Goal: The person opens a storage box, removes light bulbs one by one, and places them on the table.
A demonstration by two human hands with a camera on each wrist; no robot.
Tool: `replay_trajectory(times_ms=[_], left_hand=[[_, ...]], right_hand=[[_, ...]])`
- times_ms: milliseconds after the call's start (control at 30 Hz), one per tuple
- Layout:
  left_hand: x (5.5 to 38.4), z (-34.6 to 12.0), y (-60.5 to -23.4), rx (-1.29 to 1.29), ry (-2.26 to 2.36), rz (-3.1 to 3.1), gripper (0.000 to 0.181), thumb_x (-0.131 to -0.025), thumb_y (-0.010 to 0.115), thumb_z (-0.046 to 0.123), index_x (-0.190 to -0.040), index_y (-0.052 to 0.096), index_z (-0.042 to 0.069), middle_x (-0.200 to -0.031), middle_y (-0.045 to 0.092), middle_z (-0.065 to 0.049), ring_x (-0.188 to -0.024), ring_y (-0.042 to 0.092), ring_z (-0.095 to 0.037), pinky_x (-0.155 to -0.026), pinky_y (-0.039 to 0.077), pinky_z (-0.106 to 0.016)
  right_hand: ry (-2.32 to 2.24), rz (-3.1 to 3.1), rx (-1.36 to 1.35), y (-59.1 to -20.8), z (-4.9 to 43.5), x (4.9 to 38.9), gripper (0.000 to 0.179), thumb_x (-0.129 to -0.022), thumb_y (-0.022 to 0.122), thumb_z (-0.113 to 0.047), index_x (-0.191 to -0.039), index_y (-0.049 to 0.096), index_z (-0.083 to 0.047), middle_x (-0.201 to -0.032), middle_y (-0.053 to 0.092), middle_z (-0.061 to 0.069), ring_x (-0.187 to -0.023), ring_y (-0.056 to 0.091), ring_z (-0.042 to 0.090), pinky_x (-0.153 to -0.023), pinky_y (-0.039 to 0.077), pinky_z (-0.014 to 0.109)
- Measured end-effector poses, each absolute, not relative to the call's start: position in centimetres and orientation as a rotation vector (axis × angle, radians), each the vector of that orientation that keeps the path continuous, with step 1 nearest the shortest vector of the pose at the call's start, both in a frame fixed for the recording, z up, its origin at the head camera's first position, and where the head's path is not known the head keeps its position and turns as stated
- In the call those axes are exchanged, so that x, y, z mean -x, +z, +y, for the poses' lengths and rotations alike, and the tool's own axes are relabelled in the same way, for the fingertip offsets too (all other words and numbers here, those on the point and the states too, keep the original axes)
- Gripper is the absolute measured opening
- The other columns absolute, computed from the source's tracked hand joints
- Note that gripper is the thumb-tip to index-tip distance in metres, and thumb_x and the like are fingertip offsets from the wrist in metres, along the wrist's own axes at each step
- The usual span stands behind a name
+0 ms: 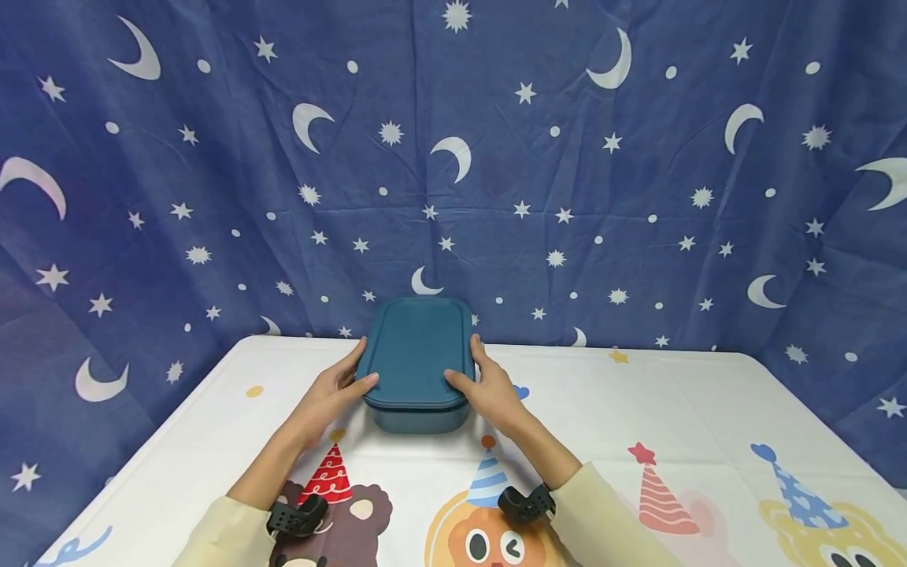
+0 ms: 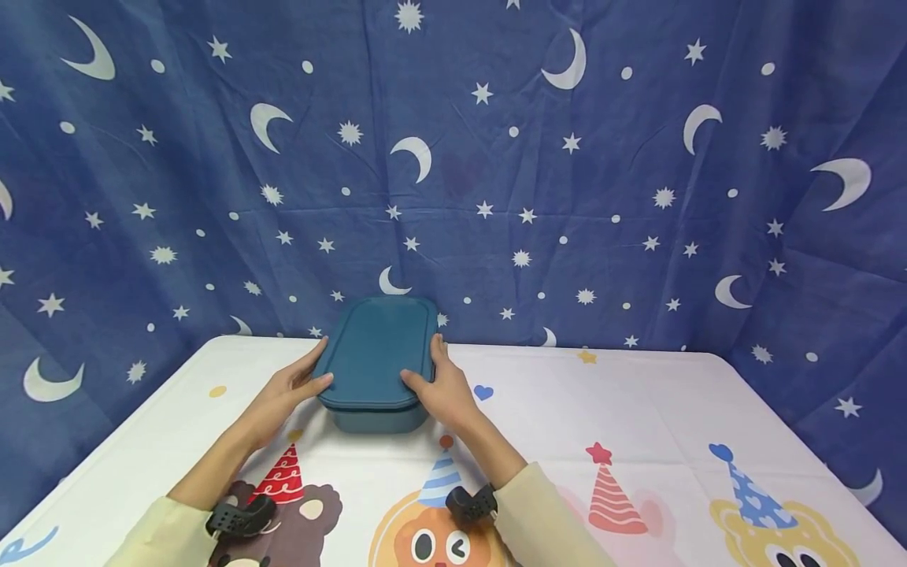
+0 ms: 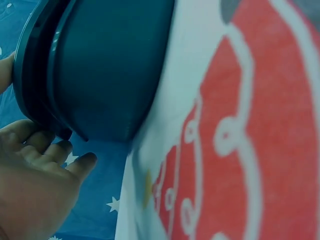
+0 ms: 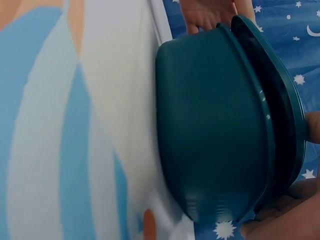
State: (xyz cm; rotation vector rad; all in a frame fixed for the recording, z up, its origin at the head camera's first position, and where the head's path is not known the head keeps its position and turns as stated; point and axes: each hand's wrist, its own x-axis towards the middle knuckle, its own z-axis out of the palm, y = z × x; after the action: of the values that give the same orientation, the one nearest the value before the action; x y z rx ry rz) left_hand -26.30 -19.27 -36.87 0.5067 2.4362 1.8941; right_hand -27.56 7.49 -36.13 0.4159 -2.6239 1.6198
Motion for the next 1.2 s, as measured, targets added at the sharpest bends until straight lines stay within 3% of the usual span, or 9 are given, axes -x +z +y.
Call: replay_trajectory(times_ms=[267, 567, 933, 1000, 1067, 1200], left_hand=[[26.0, -20.2, -36.1, -0.474, 1.897, 2.512, 0.072, -0.096, 0.059, 0.031, -0.154, 0.018, 0.016, -0.159, 0.011, -0.008, -0.144, 0.01, -0.03, -0.112, 0.017, -0.052], [25.4, -21.3, -35.5, -0.483, 1.951, 2.538, 0.07, -0.097, 0.059, 0.028, -0.154, 0.018, 0.017, -0.158, 0.014, -0.009, -0.143, 0.016, -0.029, -0.111, 0.02, -0.051], [24.6, -23.7, -33.8, -0.468, 1.968, 2.6, 0.071, -0.098, 0.057, 0.027, -0.154, 0.015, 0.021, -0.158, 0.011, -0.013, -0.143, 0.014, -0.033, -0.11, 0.019, -0.053], [24.3, -24.0, -33.7, -0.457, 1.974, 2.611, 0.071, -0.098, 0.057, 0.027, -0.154, 0.015, 0.022, -0.158, 0.01, -0.012, -0.143, 0.014, -0.033, -0.111, 0.021, -0.048], [24.1, -24.3, -33.7, -0.451, 1.986, 2.619, 0.071, -0.098, 0.057, 0.027, -0.154, 0.015, 0.022, -0.158, 0.01, -0.012, -0.143, 0.014, -0.033, -0.111, 0.025, -0.034], [23.7, -24.8, -33.8, -0.449, 2.029, 2.634, 0.069, -0.098, 0.056, 0.024, -0.154, 0.015, 0.021, -0.159, 0.007, -0.012, -0.142, 0.013, -0.034, -0.097, 0.033, -0.01]], right_hand=[[1.614, -2.594, -0.503, -35.1, 6.6, 27.3, 0.083, -0.093, 0.06, -0.036, -0.153, 0.01, -0.008, -0.158, 0.008, 0.01, -0.144, 0.008, 0.024, -0.114, 0.017, 0.045], [1.644, -2.584, -0.542, -33.9, 5.1, 27.1, 0.084, -0.093, 0.061, -0.035, -0.154, 0.009, -0.01, -0.159, 0.004, 0.0, -0.144, 0.005, 0.015, -0.114, 0.015, 0.043], [1.686, -2.566, -0.641, -33.0, 2.8, 26.7, 0.085, -0.093, 0.061, -0.035, -0.154, 0.008, -0.011, -0.159, 0.003, -0.003, -0.144, 0.005, 0.019, -0.114, 0.013, 0.047], [1.666, -2.558, -0.687, -32.9, 2.3, 26.4, 0.085, -0.093, 0.06, -0.035, -0.154, 0.007, -0.009, -0.159, 0.001, -0.002, -0.144, 0.006, 0.02, -0.113, 0.016, 0.047], [1.641, -2.55, -0.723, -32.9, 1.9, 26.2, 0.085, -0.093, 0.06, -0.034, -0.154, 0.006, -0.008, -0.159, 0.0, -0.001, -0.144, 0.007, 0.022, -0.112, 0.019, 0.048], [1.597, -2.56, -0.763, -32.8, 1.1, 25.9, 0.086, -0.093, 0.06, -0.034, -0.154, 0.005, -0.008, -0.159, -0.001, -0.001, -0.144, 0.012, 0.023, -0.109, 0.029, 0.046]])
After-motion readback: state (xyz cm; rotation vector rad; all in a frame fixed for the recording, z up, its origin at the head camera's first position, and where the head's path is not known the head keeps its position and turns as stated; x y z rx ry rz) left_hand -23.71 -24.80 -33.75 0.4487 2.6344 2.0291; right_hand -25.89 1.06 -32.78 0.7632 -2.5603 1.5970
